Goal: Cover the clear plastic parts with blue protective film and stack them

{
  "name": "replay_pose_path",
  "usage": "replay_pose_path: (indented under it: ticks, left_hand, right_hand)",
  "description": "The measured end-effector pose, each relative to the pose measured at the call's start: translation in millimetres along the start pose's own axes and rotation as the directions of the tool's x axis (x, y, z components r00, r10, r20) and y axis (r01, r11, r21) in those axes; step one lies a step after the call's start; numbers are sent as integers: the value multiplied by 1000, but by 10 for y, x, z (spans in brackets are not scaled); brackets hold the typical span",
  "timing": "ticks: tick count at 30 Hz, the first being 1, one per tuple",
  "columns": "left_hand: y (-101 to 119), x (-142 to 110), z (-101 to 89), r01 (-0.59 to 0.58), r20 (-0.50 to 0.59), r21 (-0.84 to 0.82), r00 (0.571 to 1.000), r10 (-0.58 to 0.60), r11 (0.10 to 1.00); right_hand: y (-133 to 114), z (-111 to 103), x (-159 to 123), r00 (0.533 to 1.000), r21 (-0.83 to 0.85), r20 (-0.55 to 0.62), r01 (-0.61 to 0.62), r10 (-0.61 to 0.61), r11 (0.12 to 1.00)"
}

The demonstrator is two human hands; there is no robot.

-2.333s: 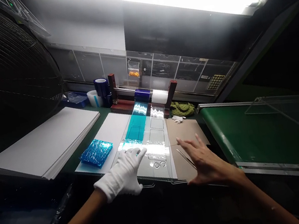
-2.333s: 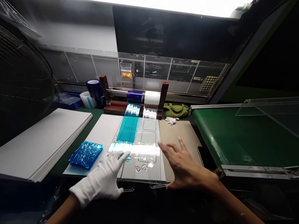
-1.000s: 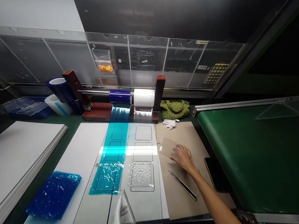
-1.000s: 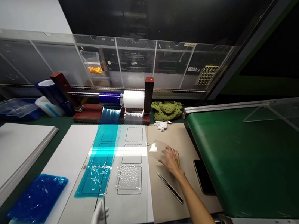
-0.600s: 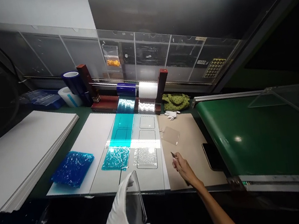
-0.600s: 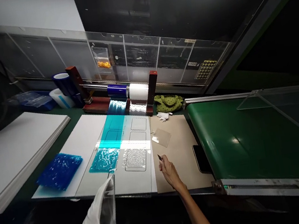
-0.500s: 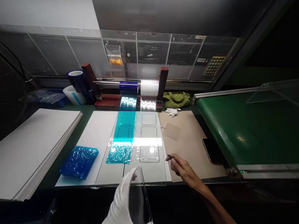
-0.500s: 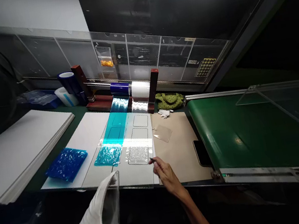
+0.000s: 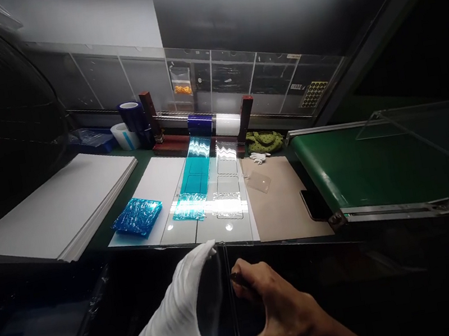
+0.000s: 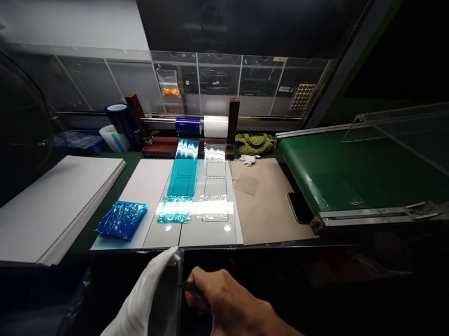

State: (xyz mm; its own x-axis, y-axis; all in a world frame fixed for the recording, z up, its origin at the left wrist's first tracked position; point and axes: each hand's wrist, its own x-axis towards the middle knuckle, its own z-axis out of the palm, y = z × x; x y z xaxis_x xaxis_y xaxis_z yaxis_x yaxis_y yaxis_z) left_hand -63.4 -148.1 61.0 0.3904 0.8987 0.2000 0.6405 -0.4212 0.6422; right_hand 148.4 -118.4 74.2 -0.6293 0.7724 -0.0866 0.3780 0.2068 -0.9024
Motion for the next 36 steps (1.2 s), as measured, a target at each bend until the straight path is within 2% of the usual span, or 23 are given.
replay_pose_path:
  ticks: [5,10,15,19,24,26,28,31,33,36]
  left_hand:
    - [70,-52,-70,-24,-19,-5,1000,24,1000]
    - [164,12,-157,-63,-19,-33,998,62,997]
    - [189,81,-220,-73,11,-27,997,73,997]
    - [180,127,-242,-115,23,17,993,115,993]
    - [170,173,-248,-81,40,29,996,80,996]
    - [158,176,-239,-91,34,49,995,90,995]
    - [129,170,-215,-80,-4,107,997,81,991]
    - [51,164,-161,24,-142,258,990,13,966]
    - [-10,164,-127,84,-227,339,974,-5,937]
    - [-78,159,-99,111,-287,397,958,8,911]
  right_hand:
    - [-93,48,30,999,-13,36,36,-36,999]
    - [-180,20,86,993,-12,75,91,-89,996]
    - [-174,31,110,992,-4,88,93,-92,996]
    - [-160,49,90,996,-6,54,74,-73,997]
    - [-152,70,43,998,-10,21,66,-65,998]
    - [-105,111,39,996,-21,-24,84,-84,996]
    - [-20,159,48,979,-39,-129,152,-155,988]
    - [123,171,79,901,-98,-337,254,-272,962]
    - [191,104,107,878,-114,-405,228,-255,967]
    - [300,-82,188,912,-100,-382,122,-151,987]
